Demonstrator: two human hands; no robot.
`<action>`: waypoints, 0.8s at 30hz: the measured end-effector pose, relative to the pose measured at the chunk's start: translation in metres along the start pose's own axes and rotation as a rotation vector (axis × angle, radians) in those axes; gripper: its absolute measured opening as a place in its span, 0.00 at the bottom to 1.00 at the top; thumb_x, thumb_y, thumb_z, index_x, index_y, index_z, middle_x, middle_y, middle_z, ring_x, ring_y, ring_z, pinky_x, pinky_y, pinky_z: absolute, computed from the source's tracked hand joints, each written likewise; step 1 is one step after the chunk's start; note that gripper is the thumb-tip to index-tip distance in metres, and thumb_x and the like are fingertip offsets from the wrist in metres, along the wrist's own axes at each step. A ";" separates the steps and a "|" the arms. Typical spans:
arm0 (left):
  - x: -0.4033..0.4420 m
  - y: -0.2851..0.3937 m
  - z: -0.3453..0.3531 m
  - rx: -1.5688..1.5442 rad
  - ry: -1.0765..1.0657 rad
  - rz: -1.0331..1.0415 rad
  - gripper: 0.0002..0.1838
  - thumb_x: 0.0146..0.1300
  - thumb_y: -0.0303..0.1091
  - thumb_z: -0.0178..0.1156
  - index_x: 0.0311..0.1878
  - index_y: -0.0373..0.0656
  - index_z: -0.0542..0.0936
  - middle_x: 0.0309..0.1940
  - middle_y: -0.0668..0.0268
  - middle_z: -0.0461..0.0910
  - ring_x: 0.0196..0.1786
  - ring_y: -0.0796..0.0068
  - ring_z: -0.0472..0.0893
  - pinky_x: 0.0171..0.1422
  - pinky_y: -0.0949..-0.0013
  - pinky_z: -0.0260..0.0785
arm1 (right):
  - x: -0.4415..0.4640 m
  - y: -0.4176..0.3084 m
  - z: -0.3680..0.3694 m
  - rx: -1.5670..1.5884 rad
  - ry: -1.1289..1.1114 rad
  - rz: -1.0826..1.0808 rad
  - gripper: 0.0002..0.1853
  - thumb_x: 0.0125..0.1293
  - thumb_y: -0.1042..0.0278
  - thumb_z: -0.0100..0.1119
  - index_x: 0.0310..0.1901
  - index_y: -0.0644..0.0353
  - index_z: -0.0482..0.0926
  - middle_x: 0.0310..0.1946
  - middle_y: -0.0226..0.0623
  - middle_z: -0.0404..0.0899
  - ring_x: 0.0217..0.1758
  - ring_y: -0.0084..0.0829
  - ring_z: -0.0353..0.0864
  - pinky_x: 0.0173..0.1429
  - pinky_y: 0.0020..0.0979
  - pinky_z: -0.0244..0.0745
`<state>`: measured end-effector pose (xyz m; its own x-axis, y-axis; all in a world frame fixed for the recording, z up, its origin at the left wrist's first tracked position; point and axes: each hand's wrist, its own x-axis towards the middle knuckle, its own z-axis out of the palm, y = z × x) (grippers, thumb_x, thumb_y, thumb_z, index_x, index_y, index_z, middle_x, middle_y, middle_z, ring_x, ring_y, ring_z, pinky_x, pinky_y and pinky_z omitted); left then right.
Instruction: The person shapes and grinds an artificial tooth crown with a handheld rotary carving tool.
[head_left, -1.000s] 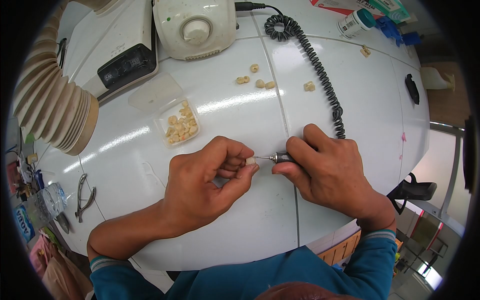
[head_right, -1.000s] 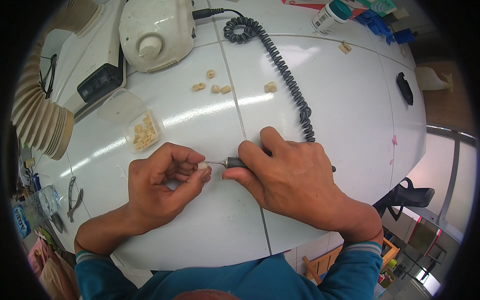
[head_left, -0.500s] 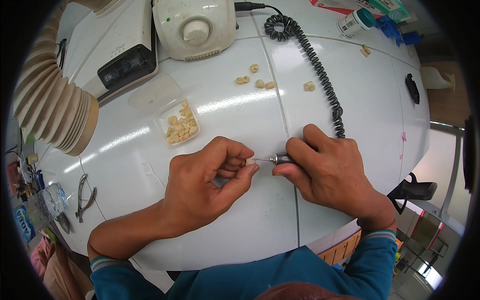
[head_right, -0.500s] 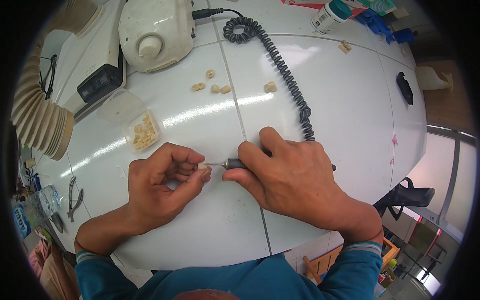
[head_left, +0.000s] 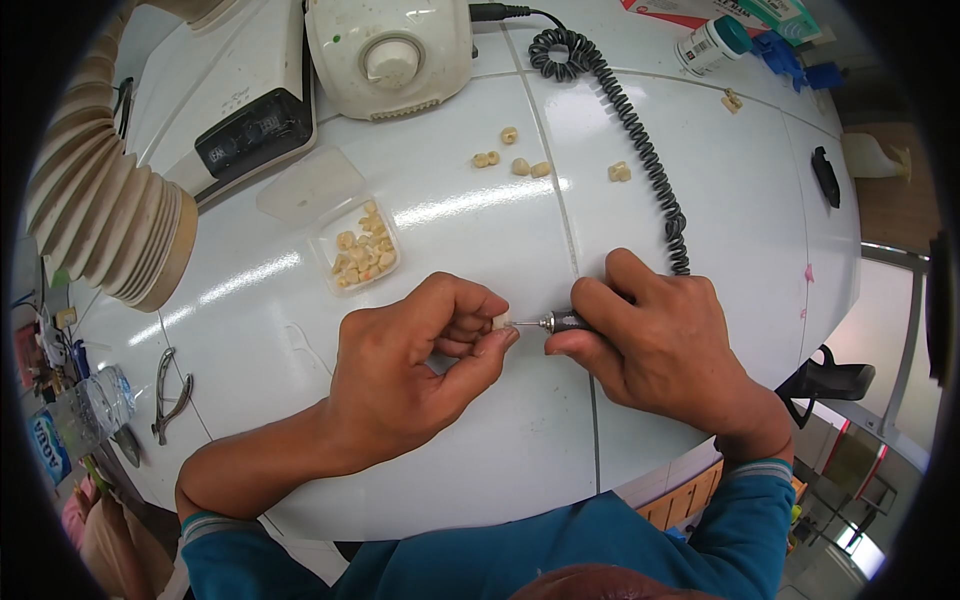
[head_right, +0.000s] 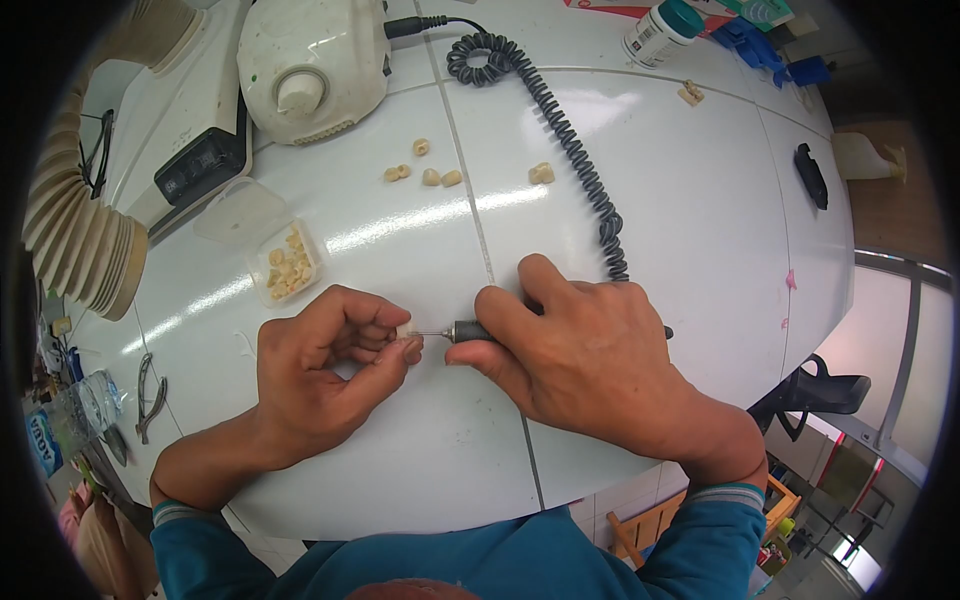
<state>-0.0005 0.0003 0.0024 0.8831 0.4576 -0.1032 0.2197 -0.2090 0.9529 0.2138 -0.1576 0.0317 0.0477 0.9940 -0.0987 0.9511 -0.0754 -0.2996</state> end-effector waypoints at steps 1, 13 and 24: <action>0.000 0.000 0.000 0.000 0.001 -0.001 0.11 0.75 0.22 0.75 0.55 0.31 0.84 0.44 0.57 0.96 0.49 0.73 0.95 0.54 0.73 0.89 | 0.000 0.000 0.000 -0.004 -0.005 0.004 0.23 0.81 0.39 0.69 0.43 0.53 0.84 0.32 0.34 0.73 0.20 0.33 0.81 0.22 0.37 0.72; 0.000 0.001 0.000 0.013 -0.003 0.002 0.10 0.75 0.20 0.73 0.55 0.31 0.84 0.44 0.57 0.96 0.50 0.73 0.96 0.55 0.73 0.89 | 0.000 0.000 -0.002 0.009 -0.017 -0.005 0.23 0.81 0.38 0.68 0.43 0.53 0.84 0.33 0.35 0.73 0.20 0.34 0.82 0.22 0.38 0.72; 0.000 0.001 0.000 0.012 -0.003 -0.004 0.11 0.75 0.21 0.73 0.55 0.31 0.83 0.44 0.58 0.95 0.49 0.73 0.96 0.55 0.73 0.89 | -0.001 -0.002 -0.001 0.022 -0.030 0.059 0.22 0.79 0.40 0.70 0.42 0.53 0.82 0.33 0.33 0.71 0.22 0.36 0.75 0.27 0.40 0.68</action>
<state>-0.0001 0.0002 0.0033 0.8835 0.4560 -0.1074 0.2279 -0.2179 0.9490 0.2118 -0.1584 0.0335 0.0944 0.9849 -0.1453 0.9398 -0.1363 -0.3134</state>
